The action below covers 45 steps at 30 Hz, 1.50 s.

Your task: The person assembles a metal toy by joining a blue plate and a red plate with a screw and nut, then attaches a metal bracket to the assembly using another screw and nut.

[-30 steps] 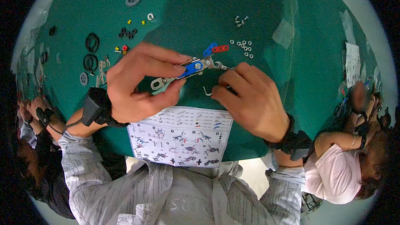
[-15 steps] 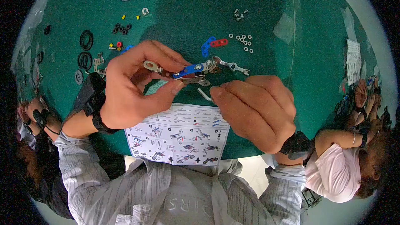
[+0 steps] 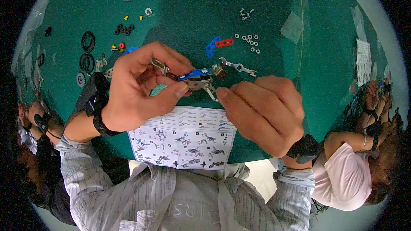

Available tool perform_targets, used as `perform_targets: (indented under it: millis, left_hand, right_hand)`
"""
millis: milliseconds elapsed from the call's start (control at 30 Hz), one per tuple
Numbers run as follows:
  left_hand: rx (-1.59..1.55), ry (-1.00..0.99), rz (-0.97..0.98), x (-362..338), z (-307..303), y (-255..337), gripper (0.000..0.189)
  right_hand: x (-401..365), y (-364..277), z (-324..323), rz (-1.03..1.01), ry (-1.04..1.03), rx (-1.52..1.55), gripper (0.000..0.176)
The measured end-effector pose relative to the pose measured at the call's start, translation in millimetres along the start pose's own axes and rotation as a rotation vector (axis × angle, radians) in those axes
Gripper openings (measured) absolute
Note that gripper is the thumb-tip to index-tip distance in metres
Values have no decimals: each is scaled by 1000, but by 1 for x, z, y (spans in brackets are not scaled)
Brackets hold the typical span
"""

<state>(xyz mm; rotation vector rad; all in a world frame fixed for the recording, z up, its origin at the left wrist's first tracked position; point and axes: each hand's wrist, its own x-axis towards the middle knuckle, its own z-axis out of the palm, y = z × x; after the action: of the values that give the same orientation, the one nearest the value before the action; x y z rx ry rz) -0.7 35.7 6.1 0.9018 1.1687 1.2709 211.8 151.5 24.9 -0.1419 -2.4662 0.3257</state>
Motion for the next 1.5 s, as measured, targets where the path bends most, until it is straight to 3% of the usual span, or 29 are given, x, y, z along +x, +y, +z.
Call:
perform_targets:
  millis: [267,633,1267,1500]
  left_hand:
    - [82,25,36,-3,2,3,27]
    - [87,36,82,-2,2,1,27]
    - [130,-10,-62,0,-3,4,25]
    - [149,-9,-53,1,-3,3,25]
  right_hand:
    - [-2,0,-2,-95,-23,-81,45]
    - [-1,-2,-1,-118,-44,-106,45]
    - [1,6,4,-211,-20,-89,44]
    - [4,5,1,-129,-91,-62,47]
